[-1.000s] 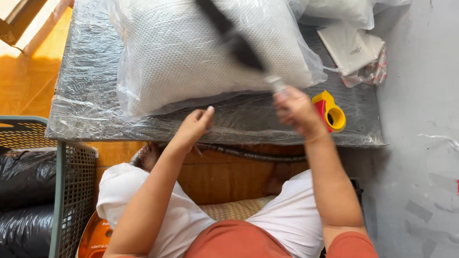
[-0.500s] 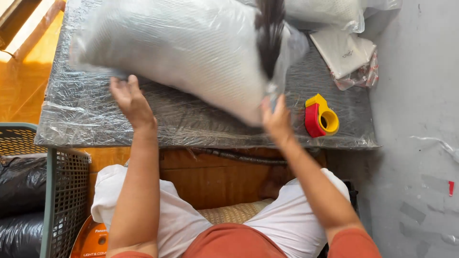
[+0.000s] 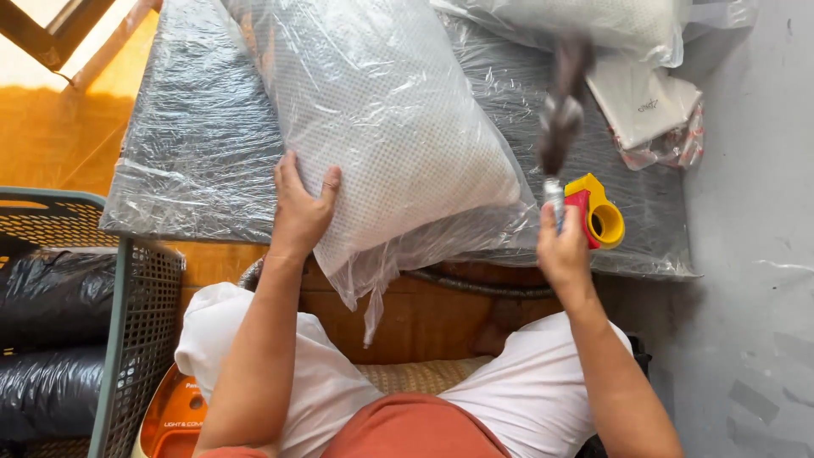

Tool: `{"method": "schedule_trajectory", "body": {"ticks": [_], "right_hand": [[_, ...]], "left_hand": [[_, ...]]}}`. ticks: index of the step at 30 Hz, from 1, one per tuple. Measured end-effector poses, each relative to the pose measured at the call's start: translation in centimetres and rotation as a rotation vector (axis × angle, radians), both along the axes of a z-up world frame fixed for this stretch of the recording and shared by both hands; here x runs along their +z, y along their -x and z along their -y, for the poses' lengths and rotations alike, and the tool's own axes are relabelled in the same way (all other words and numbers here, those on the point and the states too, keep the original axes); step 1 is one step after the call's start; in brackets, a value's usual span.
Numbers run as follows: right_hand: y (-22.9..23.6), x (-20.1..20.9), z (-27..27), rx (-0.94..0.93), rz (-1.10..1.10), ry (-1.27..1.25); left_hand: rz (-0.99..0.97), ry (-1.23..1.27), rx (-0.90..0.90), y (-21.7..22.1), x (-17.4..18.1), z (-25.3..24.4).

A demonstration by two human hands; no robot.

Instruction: The person stuffs a cushion into a plastic bag, brushes it off, and uses a vacuum hose to extract air and compress the cushion.

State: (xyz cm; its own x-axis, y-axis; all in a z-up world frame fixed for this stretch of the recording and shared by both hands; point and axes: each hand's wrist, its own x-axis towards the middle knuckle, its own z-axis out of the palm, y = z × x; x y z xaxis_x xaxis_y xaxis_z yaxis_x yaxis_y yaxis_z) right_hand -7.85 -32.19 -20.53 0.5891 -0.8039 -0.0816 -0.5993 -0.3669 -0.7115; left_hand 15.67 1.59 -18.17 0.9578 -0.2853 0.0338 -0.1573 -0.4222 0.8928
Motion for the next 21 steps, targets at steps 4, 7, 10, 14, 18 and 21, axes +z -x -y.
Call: {"method": "schedule_trajectory", "body": {"ticks": [4, 7, 10, 14, 18, 21], "right_hand": [[-0.6, 5.5, -7.7, 0.341, -0.12, 0.007], [-2.2, 2.3, -4.1, 0.334, -0.096, 0.063], [-4.0, 0.0, 1.4, 0.083, -0.015, 0.312], [-6.3, -2.7, 3.3, 0.095, -0.023, 0.183], [-7.1, -7.4, 0.3, 0.131, 0.082, 0.133], [-4.4, -2.3, -8.6, 0.059, 0.181, 0.099]], "left_hand": [[-0.081, -0.062, 0.037, 0.6, -0.2, 0.2], [-0.109, -0.108, 0.014, 1.6, -0.6, 0.1], [-0.228, -0.114, 0.021, 2.9, -2.4, -0.1], [-0.341, -0.076, 0.059, 3.9, -2.8, -0.3], [-0.417, -0.065, 0.062, 4.0, -4.7, -0.9], [-0.37, 0.044, 0.141, 3.3, -1.0, -2.9]]}}
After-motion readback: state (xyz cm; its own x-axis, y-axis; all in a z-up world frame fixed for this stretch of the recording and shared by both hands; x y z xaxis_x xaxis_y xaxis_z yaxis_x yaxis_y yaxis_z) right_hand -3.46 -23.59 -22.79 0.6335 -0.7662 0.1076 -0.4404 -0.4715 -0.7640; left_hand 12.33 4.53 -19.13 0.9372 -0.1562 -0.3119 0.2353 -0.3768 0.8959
